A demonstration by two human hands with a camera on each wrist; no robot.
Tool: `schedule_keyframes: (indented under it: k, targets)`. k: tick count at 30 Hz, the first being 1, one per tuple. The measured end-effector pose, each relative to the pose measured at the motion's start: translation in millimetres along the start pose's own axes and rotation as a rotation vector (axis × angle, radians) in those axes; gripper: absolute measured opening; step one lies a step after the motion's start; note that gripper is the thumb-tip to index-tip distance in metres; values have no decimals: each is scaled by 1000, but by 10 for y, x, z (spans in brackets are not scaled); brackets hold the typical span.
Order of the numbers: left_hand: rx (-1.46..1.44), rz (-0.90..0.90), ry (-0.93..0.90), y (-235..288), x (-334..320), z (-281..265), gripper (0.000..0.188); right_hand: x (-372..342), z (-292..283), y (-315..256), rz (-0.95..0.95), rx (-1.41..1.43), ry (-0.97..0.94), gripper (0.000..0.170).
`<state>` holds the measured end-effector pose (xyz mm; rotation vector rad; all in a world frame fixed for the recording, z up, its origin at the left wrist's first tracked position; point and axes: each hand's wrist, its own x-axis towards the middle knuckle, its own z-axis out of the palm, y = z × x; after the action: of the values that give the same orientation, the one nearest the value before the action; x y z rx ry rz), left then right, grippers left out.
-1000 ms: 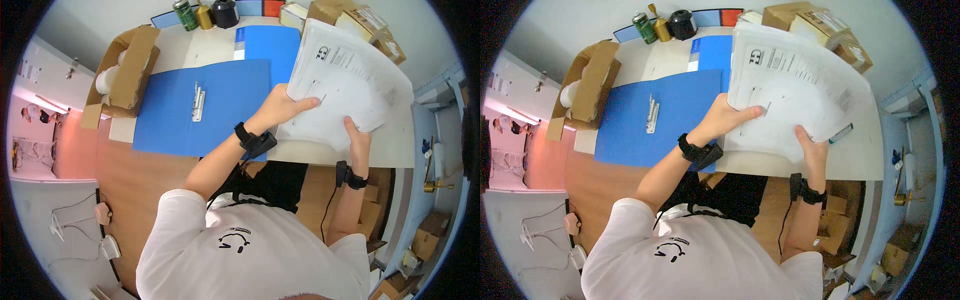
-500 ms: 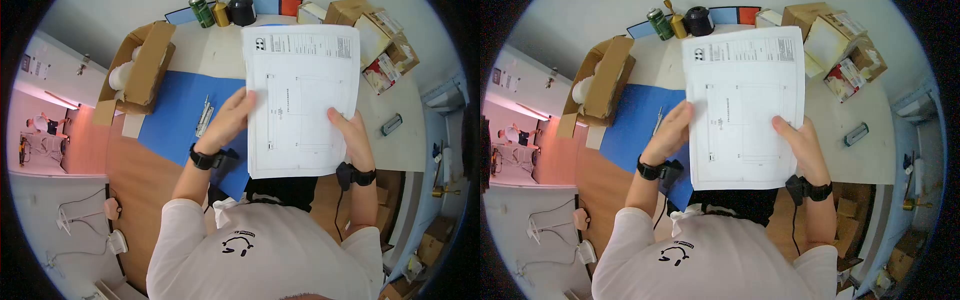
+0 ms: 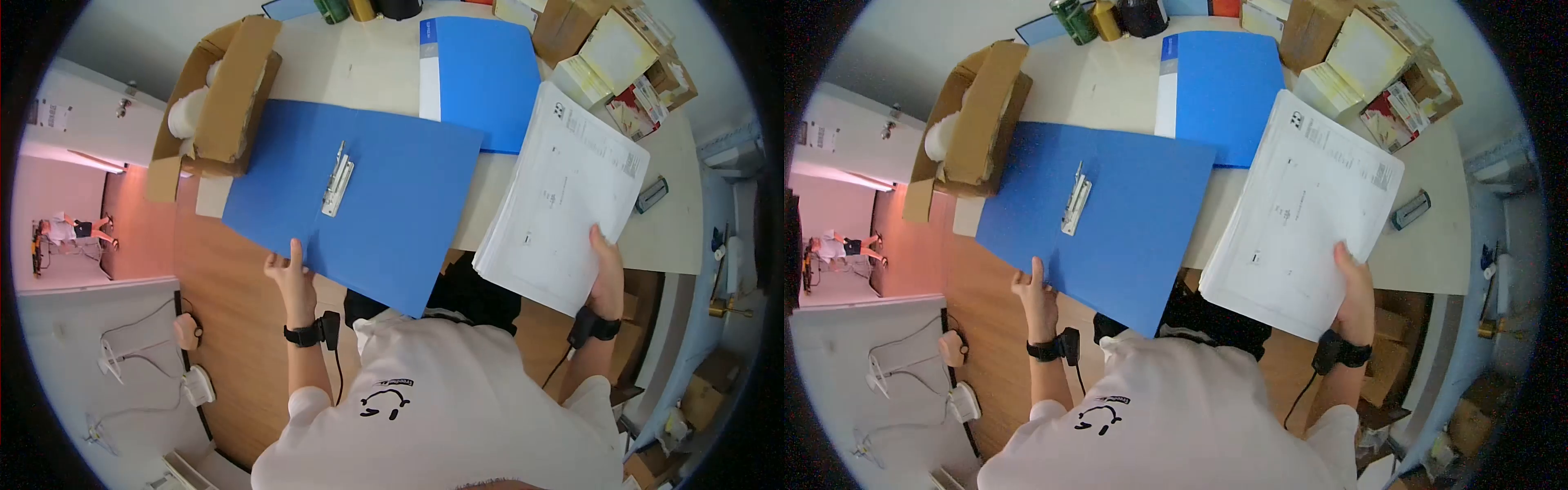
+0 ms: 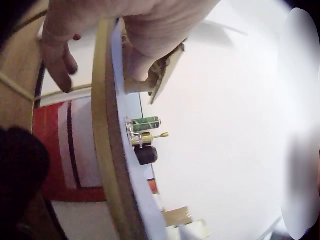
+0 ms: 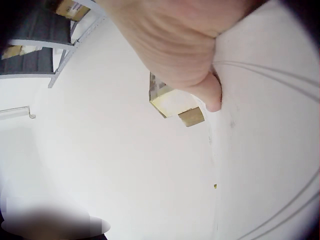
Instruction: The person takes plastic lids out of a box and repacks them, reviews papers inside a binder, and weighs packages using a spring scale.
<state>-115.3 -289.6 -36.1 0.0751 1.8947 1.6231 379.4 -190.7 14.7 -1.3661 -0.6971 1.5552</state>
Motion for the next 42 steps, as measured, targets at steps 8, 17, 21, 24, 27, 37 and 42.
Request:
schedule_keyframes:
  k: [8,17,21,24,27,37,42]
  targets:
    - [-395,-232,-538,-218,-112,53,47,-231,205,-33,-32,80,42,59]
    - [7,-576,-969,-476,-1055,339,43,-267,135,-48,-66,113,17,60]
    - [353,-565,-1460,-545,-981,589,49,-376,-64,-66,-132,43,74,60]
    - [462,-262,-1512,-620,-906,696,44,-512,-109,-95,-157,101,153,58]
    - [442,-214,-1536,-599,-892,757,44,-490,-282,64,-189,51,210,59]
    - [763,32,-1952,203,-856,712,40,-229,-41,216,-2,-82,-84,60]
    - [561,499,-1396,498,-863,1196,48,-127,114,220,-46,-205,-100,48]
